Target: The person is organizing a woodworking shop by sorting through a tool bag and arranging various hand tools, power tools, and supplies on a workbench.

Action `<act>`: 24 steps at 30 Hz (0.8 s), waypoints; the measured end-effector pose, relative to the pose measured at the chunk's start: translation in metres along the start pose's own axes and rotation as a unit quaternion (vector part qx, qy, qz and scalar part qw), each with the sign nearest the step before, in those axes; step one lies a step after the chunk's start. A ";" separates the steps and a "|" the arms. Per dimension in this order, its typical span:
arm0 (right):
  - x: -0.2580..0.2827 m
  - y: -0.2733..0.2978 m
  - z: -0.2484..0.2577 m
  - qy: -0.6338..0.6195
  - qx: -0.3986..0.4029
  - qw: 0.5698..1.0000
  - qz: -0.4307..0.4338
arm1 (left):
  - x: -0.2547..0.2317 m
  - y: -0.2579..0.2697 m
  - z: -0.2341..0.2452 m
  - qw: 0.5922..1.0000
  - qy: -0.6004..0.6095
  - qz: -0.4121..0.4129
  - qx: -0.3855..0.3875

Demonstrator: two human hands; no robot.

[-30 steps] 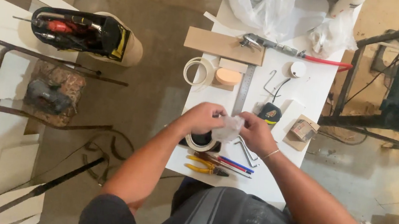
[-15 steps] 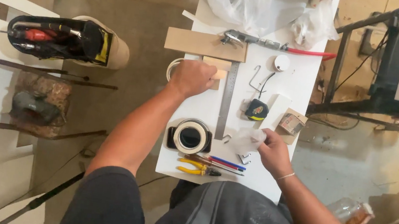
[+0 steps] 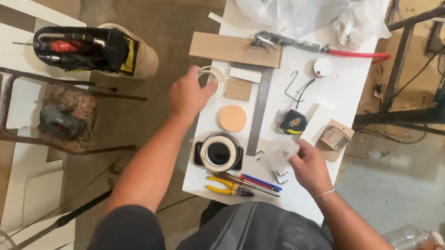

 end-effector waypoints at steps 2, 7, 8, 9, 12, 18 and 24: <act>0.015 0.003 -0.002 -0.009 0.004 1.000 0.007 | 0.033 -0.029 -0.014 0.995 0.037 0.075 -0.054; 0.000 -0.011 0.006 -0.055 -0.021 0.998 -0.016 | 0.067 -0.069 -0.074 0.992 0.062 0.110 -0.023; -0.005 -0.012 0.013 -0.055 -0.027 0.998 -0.018 | 0.062 -0.062 -0.069 0.992 0.063 0.105 -0.020; -0.009 -0.013 0.024 -0.118 -0.067 0.991 -0.002 | 0.059 -0.055 -0.062 0.992 0.068 0.098 -0.037; -0.028 -0.032 0.065 -0.223 -0.147 0.963 0.023 | 0.054 -0.035 -0.049 0.992 0.077 0.083 -0.061; -0.052 -0.114 0.137 -0.238 -0.195 0.949 0.062 | 0.028 0.015 -0.026 0.993 0.103 0.010 -0.048; -0.045 -0.189 0.119 -0.288 -0.158 0.943 0.058 | 0.003 0.094 -0.003 0.985 -0.044 -0.150 0.067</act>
Point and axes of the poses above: each hand's wrist, its own y-axis away from the middle knuckle, its own z-axis out of the back of the hand, x = y × z, the point moved 5 cm from there along -y, towards the middle knuckle, and after that the axes turned 5 degrees about -y, right-handed, at the moved point
